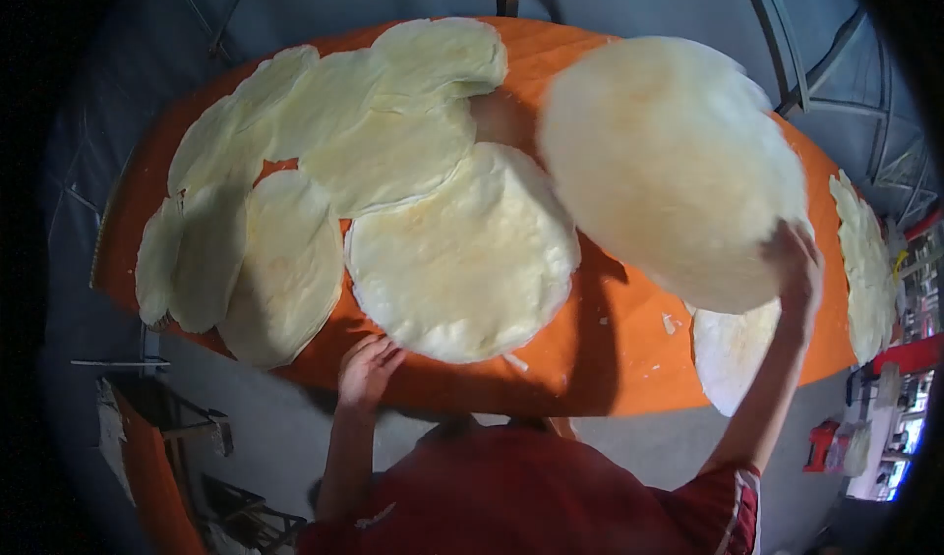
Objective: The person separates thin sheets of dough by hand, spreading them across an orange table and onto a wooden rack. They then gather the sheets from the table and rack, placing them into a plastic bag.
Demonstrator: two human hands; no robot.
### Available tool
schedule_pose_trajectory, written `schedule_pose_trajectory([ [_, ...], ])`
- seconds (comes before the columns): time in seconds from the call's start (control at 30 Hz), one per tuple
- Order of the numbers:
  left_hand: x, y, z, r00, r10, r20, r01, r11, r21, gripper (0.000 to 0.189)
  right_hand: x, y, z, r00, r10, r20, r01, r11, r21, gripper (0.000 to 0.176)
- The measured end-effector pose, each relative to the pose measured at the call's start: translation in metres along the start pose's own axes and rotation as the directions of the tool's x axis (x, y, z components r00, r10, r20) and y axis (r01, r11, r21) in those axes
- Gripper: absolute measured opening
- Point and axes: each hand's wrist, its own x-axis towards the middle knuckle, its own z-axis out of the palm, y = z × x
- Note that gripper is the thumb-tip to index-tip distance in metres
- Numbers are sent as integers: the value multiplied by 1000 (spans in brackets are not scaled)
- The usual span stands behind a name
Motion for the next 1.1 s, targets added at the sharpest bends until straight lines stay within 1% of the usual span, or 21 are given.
schedule_pose_trajectory([
  [0.07,12,-5,-15,998,-20,-63,16,998,-60,22,10,51,-76,994,-71,-79,66,996,-55,32],
  [0.1,17,-2,-20,998,-47,-41,46,998,-34,17,14,75,-108,976,-32,-214,-109,781,-614,38],
  [0.13,23,2,-22,997,-70,-17,70,998,-11,13,12,92,-124,938,-82,-338,-305,272,-913,44],
  [0.17,25,5,-22,997,-74,-15,74,997,-18,15,-19,97,-102,899,-347,-269,-285,4,-958,52],
  [0.2,27,9,-22,997,-81,-16,80,996,-24,15,-50,80,-52,860,-503,-82,-68,47,-997,51],
  [0.23,28,13,-21,994,-87,61,92,993,-72,17,-104,5,54,945,-295,-143,-32,352,-936,43],
  [0.27,30,15,-20,986,-88,138,105,988,-116,18,-106,64,61,991,-132,30,126,813,-569,38],
  [0.3,31,15,-18,985,-39,166,55,994,-92,20,-131,71,109,956,-54,290,246,691,-680,44],
  [0.37,33,17,-14,977,-26,210,37,998,-46,20,-181,86,207,661,114,742,607,500,-618,57],
  [0.43,39,18,-17,972,-8,236,-17,995,103,20,-217,76,273,365,-296,883,829,535,-163,80],
  [0.57,48,12,-22,953,123,278,-175,970,169,21,-196,34,310,278,43,960,703,671,-234,75],
  [0.6,50,12,-22,954,120,275,-174,968,179,21,-195,54,304,303,-7,953,212,975,-61,70],
  [0.63,53,11,-22,951,101,291,-138,985,108,23,-194,71,302,351,-32,936,-343,926,160,65],
  [0.67,55,11,-20,947,84,310,-99,995,33,25,-192,78,306,357,-30,934,-342,926,161,65],
  [0.77,56,15,-12,946,16,325,-15,1000,-4,32,-187,84,312,286,-105,952,31,994,101,47],
  [0.8,55,14,-11,942,-18,335,15,1000,12,33,-195,72,318,365,-3,931,398,905,-153,38],
  [0.83,56,10,-11,943,-13,332,13,1000,2,33,-200,67,320,468,52,882,668,632,-392,30],
  [0.93,61,2,-12,954,88,287,-94,996,5,32,-205,85,320,425,-125,897,798,520,-305,25],
  [1.03,60,9,-10,949,80,306,-168,947,274,24,-160,40,302,432,-140,891,766,578,-281,15],
  [1.07,49,22,3,932,139,335,-248,919,306,23,-122,78,294,477,-130,869,704,649,-289,17],
  [1.1,41,34,10,927,159,340,-266,918,295,27,-88,109,276,733,-175,657,199,979,40,19],
])
